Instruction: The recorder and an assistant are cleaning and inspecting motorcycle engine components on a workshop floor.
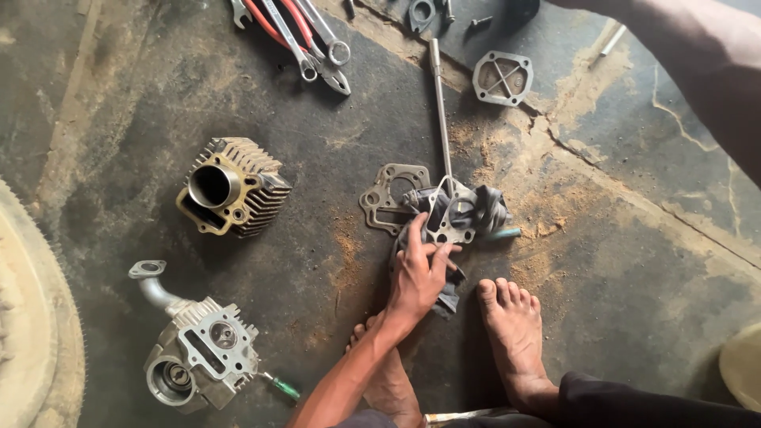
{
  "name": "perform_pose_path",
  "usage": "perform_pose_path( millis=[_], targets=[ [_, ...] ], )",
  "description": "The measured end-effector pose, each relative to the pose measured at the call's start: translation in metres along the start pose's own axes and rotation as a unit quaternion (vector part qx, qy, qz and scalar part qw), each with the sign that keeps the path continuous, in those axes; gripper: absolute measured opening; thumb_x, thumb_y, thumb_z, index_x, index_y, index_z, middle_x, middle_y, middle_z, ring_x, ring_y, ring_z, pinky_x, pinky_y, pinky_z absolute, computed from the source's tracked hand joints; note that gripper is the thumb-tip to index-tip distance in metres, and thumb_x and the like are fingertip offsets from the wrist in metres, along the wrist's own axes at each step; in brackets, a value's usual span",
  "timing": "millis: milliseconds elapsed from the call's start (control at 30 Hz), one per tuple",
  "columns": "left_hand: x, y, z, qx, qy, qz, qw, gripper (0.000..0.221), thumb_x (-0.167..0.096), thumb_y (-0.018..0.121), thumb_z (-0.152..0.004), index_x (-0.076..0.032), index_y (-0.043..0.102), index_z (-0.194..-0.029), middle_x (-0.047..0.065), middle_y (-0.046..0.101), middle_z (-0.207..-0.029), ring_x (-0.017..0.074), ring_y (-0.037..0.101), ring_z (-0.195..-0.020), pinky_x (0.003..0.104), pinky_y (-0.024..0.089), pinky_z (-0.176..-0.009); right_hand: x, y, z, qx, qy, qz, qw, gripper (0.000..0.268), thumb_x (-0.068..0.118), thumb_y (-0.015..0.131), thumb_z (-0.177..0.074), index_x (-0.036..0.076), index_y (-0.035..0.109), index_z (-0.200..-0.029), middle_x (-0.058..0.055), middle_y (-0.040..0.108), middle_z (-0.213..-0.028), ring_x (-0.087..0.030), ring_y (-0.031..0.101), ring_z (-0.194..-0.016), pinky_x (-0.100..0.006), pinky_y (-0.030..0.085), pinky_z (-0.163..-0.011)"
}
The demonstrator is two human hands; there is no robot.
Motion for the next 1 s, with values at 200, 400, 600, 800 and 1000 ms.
perform_pose_path(
  millis=[200, 400, 600, 800, 1000],
  targets=[
    [-0.005, -0.002, -0.003, -0.031, 0.122, -0.031, 0.992, 0.042, -0.016, 0.057, -0.107, 0.003, 0.043, -0.142, 0.01, 0.083, -0.09, 0.0197, 0.081, -0.079, 0.034, 0.059, -0.08, 0.002, -0.007, -0.001, -0.075, -0.026, 0.019, 0.997, 0.041, 0.012, 0.06, -0.084, 0.01, 0.055, -0.124, -0.013, 0.066, -0.116, -0.032, 0.066, -0.105, -0.047, 0.055, -0.087],
    [-0.026, -0.012, -0.012, -0.051, 0.015, 0.147, 0.988, 0.038, -0.018, 0.051, -0.104, 0.001, 0.045, -0.136, 0.014, 0.08, -0.103, 0.0184, 0.078, -0.084, 0.027, 0.058, -0.07, -0.076, -0.084, -0.156, -0.016, -0.172, -0.076, 0.982, 0.024, 0.013, 0.058, -0.095, 0.008, 0.057, -0.119, -0.013, 0.068, -0.106, -0.026, 0.068, -0.093, -0.039, 0.058, -0.078],
    [0.008, -0.002, -0.03, -0.125, -0.003, 0.322, 0.938, 0.03, -0.013, 0.047, -0.107, 0.004, 0.051, -0.132, 0.014, 0.074, -0.123, 0.0191, 0.075, -0.092, 0.027, 0.055, -0.075, -0.131, -0.152, -0.304, 0.05, -0.363, -0.194, 0.91, 0.011, 0.014, 0.055, -0.109, 0.004, 0.06, -0.113, -0.012, 0.07, -0.094, -0.019, 0.071, -0.078, -0.029, 0.062, -0.066],
    [0.004, -0.007, -0.036, -0.123, -0.028, 0.363, 0.923, 0.028, -0.02, 0.05, -0.105, 0.001, 0.052, -0.125, 0.013, 0.075, -0.119, 0.0206, 0.075, -0.087, 0.028, 0.056, -0.072, -0.071, -0.127, -0.296, 0.07, -0.44, -0.08, 0.892, 0.022, 0.006, 0.046, -0.109, -0.004, 0.065, -0.105, -0.013, 0.063, -0.076, -0.014, 0.057, -0.048, -0.028, 0.045, -0.042],
    [0.036, -0.01, -0.026, -0.047, -0.171, 0.36, 0.916, 0.035, -0.031, 0.057, -0.106, 0.003, 0.061, -0.104, 0.022, 0.077, -0.102, 0.0259, 0.077, -0.077, 0.032, 0.06, -0.064, -0.027, -0.124, -0.277, 0.045, -0.486, -0.13, 0.863, 0.027, 0.003, 0.048, -0.102, -0.004, 0.068, -0.119, -0.014, 0.068, -0.065, -0.013, 0.051, -0.035, -0.033, 0.039, -0.029]
  ],
)
Point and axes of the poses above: each hand's wrist, its own z-axis away from the middle knuckle, its own y-axis out of the palm, x = y × z, the point moved 1 cm from there along -z, towards the middle knuckle
